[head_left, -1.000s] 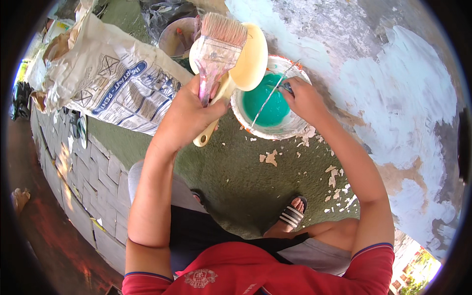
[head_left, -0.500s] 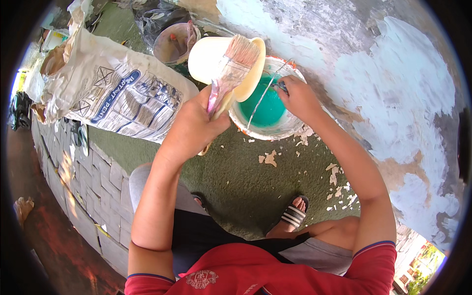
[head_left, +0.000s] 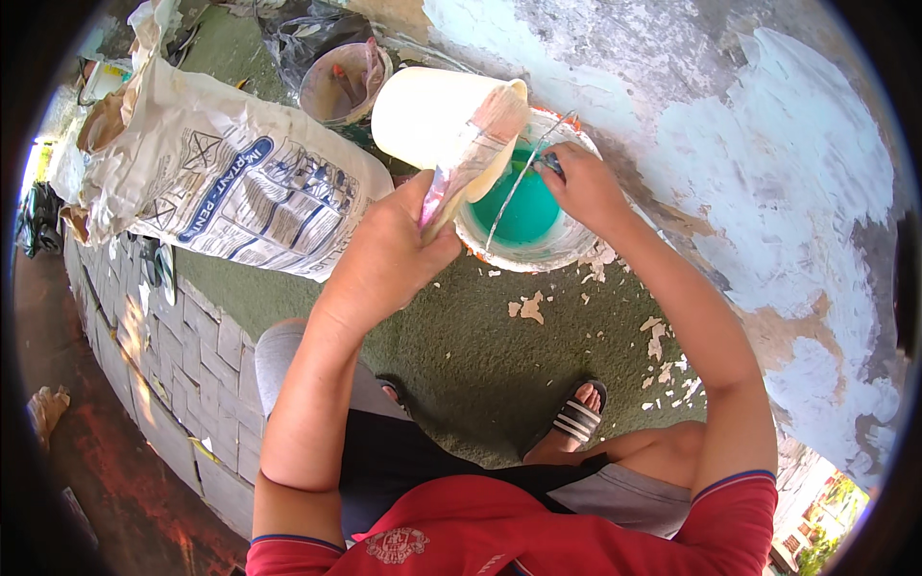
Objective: The person prepares a mixture of green paint in a small bucket by stirring it with a small brush and adding paint from a plastic bag.
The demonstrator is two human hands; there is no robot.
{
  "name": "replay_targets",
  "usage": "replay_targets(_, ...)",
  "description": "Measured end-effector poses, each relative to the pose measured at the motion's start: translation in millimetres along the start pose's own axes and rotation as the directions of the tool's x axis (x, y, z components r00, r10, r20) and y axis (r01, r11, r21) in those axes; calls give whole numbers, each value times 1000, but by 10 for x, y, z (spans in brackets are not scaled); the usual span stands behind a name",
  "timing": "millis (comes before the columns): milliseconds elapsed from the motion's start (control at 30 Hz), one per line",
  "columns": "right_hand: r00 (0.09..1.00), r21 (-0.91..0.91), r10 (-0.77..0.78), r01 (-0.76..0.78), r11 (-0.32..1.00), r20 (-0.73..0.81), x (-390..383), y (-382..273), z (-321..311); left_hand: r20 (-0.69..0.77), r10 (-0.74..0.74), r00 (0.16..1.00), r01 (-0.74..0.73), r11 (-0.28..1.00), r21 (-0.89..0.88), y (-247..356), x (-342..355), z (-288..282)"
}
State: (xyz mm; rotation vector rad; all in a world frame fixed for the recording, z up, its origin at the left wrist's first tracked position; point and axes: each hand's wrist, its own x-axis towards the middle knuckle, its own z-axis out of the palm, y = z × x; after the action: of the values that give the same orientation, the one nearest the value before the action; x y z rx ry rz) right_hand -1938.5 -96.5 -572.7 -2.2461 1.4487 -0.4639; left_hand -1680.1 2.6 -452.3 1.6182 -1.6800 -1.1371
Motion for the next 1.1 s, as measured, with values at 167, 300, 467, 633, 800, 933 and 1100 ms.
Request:
replay_targets(167, 994, 128, -51, 39, 991, 96, -55, -181, 138, -15, -20, 1000, 20, 1000, -5, -6, 3, -20)
replay_targets(300, 977, 76, -4, -12, 997, 212, -117, -243, 36, -40, -33, 999, 30, 997, -69, -63, 5, -93)
replay_targets(467, 987, -133, 93, -76, 988, 128, -121, -54, -150, -46, -82, 996, 70, 974, -215, -122, 61, -184)
replay_targets(633, 995, -18, -101, 102, 995, 9, -26, -61, 45, -56, -189, 980, 151, 903, -401, -146, 99, -214)
replay_targets(800, 966, 91, -143, 126, 988, 216, -160, -387, 97, -59, -171, 983, 113, 837, -535, -167, 77, -274)
replay_targets(933, 966, -16, -49, 55, 998, 255, -290, -306, -37, -73, -162, 984, 98, 836, -540, -112, 64, -283)
replay_targets(1100, 995, -118, -59, 69, 991, 84, -180, -80, -95, -107, -150, 983, 71, 843, -533, -155, 78, -296)
